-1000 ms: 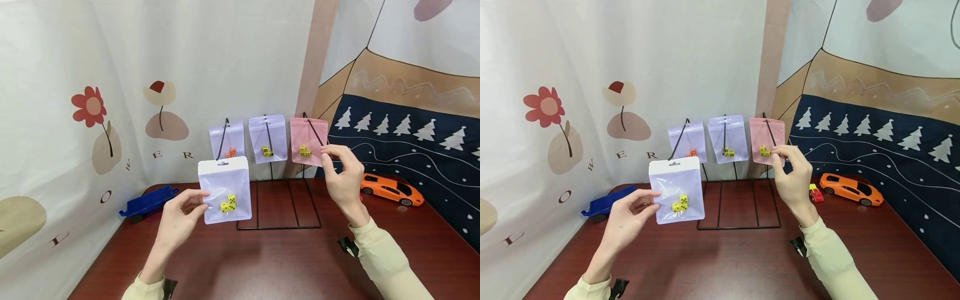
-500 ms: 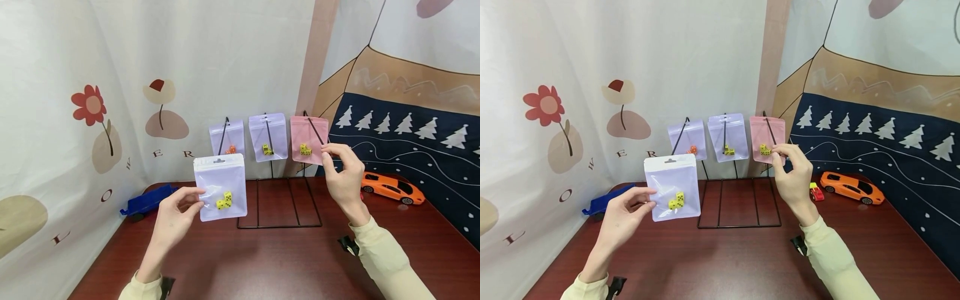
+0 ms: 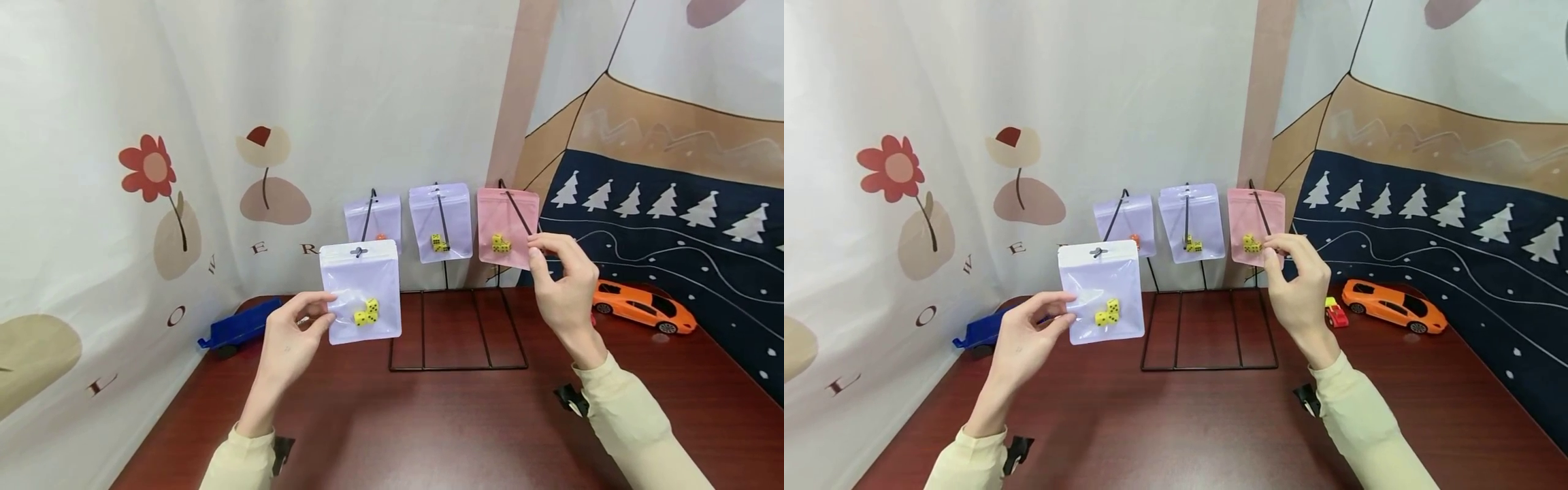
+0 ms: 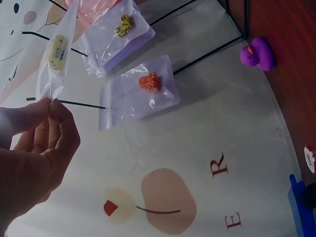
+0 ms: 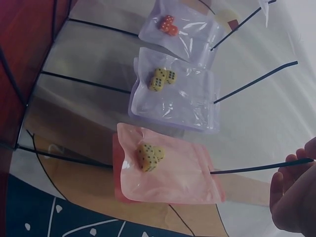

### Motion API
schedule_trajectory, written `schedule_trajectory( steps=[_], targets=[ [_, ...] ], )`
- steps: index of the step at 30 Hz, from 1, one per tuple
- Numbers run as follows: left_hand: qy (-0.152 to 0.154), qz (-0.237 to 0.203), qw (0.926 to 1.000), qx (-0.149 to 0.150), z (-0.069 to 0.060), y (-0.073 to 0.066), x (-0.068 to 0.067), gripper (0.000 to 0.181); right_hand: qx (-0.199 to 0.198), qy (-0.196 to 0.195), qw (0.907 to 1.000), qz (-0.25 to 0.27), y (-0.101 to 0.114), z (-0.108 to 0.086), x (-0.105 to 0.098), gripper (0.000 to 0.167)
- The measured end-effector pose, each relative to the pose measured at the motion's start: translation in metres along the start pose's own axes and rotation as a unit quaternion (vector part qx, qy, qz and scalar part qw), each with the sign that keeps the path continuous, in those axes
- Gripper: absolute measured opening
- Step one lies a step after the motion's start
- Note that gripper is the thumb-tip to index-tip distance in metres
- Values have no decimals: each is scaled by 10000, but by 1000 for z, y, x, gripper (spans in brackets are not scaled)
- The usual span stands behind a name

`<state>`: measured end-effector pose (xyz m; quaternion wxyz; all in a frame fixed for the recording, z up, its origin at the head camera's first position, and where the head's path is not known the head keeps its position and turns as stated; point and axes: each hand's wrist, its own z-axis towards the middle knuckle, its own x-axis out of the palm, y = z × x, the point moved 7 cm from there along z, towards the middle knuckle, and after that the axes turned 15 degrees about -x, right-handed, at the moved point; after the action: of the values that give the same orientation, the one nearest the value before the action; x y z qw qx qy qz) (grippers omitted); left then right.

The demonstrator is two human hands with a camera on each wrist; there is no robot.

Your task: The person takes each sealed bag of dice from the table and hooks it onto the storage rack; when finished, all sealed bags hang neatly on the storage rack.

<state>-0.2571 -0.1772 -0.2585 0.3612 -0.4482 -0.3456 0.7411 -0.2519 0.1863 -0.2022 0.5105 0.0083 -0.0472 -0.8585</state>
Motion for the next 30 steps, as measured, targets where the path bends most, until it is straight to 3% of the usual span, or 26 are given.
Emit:
schedule_trajectory(
  steps=[10,17,24,30],
  targets=[
    [-14,-543,9985,65,23,0,23,24,46,-12,10000,44,-3,-1,0,9],
    [-117,-630,9979,-4,28,-21,27,23,69,29,10000,49,-4,-2,2,9],
    [-302,-788,9964,60,57,7,40,23,72,63,10000,-6,-4,-3,3,8],
    [-285,-1004,9945,88,75,12,47,22,21,59,10000,39,-5,-3,4,8]
  ],
)
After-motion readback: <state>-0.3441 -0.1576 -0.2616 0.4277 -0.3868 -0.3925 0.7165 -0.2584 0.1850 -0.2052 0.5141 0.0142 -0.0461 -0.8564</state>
